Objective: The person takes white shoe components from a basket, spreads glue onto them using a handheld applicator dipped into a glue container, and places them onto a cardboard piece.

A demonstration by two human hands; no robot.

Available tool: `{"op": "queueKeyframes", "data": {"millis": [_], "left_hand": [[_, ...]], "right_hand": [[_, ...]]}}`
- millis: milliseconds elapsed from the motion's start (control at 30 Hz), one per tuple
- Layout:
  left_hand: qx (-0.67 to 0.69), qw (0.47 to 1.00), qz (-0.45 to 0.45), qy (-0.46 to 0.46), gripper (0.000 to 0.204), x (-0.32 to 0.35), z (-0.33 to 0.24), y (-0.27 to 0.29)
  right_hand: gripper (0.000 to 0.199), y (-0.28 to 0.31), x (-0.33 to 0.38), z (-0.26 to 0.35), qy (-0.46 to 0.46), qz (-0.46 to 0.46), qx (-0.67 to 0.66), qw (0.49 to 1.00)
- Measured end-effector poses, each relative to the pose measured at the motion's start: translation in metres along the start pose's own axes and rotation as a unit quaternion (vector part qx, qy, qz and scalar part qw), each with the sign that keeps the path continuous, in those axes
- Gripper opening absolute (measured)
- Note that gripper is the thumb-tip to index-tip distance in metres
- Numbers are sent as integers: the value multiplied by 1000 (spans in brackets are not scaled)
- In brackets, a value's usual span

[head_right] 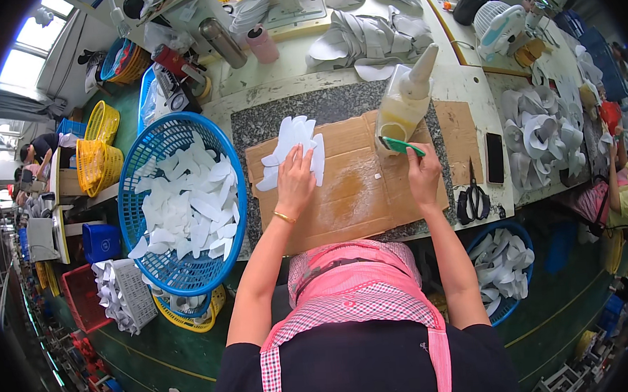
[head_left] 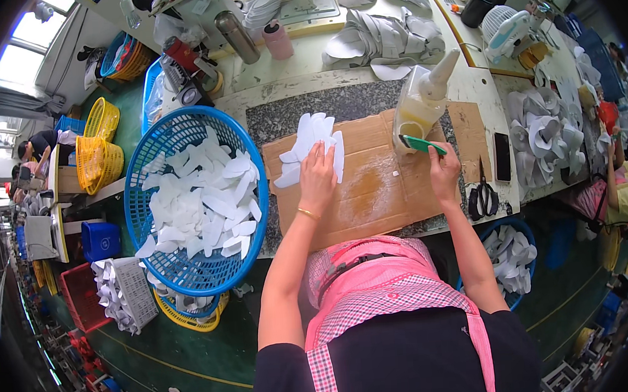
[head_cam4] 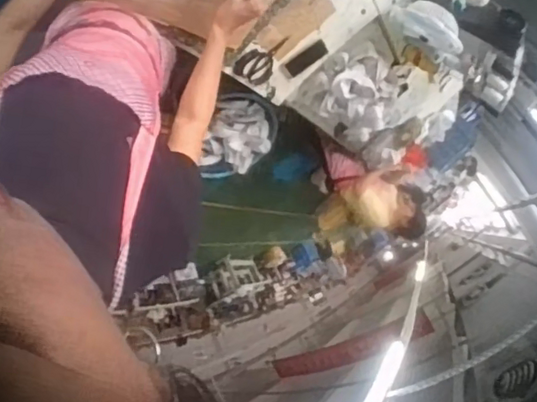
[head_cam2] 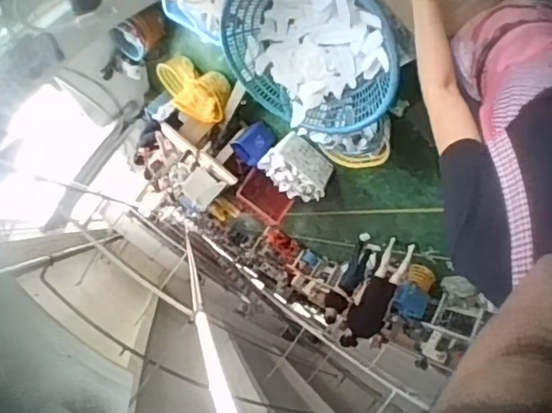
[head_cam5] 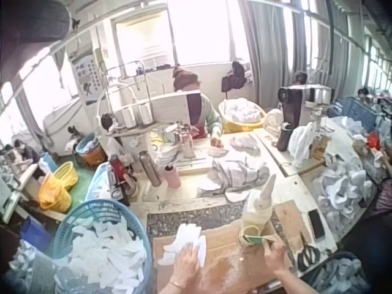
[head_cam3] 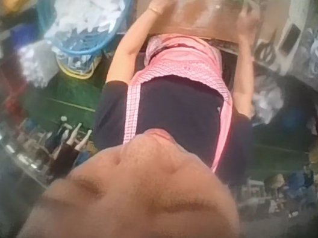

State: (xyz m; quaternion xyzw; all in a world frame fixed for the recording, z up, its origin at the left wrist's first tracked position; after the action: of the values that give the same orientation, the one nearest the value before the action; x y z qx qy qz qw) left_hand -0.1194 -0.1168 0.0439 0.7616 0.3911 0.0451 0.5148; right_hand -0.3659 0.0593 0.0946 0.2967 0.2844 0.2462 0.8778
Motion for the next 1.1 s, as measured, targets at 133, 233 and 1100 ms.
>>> {"op": "queueKeyframes", "data": {"millis": [133, 233, 1100], "left_hand": [[-93, 989, 92, -75, 37, 1, 9, -26], [-40, 982, 153, -100, 33, 18, -11, -19], [72, 994, -52, -68, 23, 116, -47, 5]], "right_hand": [[13, 2, 4, 3, -6, -8, -9, 1000], [13, -1, 12, -2, -40, -14, -37, 998], [7, -52, 31, 35, 240, 118, 106, 958]]}}
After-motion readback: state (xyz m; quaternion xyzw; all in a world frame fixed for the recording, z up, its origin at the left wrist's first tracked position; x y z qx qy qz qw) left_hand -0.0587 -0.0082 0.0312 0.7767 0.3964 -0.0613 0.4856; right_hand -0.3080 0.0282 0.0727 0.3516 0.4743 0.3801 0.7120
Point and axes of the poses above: each hand's wrist, its own x-axis away from the middle knuckle, its own y-axis out of the back of the hand, z = x × y, the point moved 6 cm from there along -x, towards the middle knuckle, and after that the axes turned 13 degrees about x, right-handed, at the moved point
